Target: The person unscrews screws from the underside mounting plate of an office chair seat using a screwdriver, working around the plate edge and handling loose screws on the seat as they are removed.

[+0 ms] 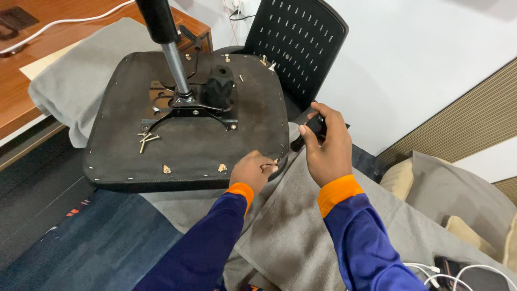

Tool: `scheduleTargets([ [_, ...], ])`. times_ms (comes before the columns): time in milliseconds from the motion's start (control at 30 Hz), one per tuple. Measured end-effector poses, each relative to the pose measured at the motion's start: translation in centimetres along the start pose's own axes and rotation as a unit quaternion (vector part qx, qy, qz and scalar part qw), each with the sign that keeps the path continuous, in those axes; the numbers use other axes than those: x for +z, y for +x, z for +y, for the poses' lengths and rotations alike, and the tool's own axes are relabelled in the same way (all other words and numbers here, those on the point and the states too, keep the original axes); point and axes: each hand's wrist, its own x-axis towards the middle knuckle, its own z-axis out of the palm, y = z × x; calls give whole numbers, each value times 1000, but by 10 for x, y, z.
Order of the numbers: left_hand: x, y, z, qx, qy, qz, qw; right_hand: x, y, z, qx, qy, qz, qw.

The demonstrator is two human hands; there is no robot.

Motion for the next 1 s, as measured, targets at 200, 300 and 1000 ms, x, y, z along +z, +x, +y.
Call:
scheduleTargets([
  [200,2,5,5,-39,31,-2,999,5,3,-5,-43,-37,0,998],
  [300,1,7,5,-51,39,-12,998,4,9,-10,-171,-12,14,985],
  [1000,-6,-6,2,37,15,-38,998,27,22,1,-173,-51,19,983],
])
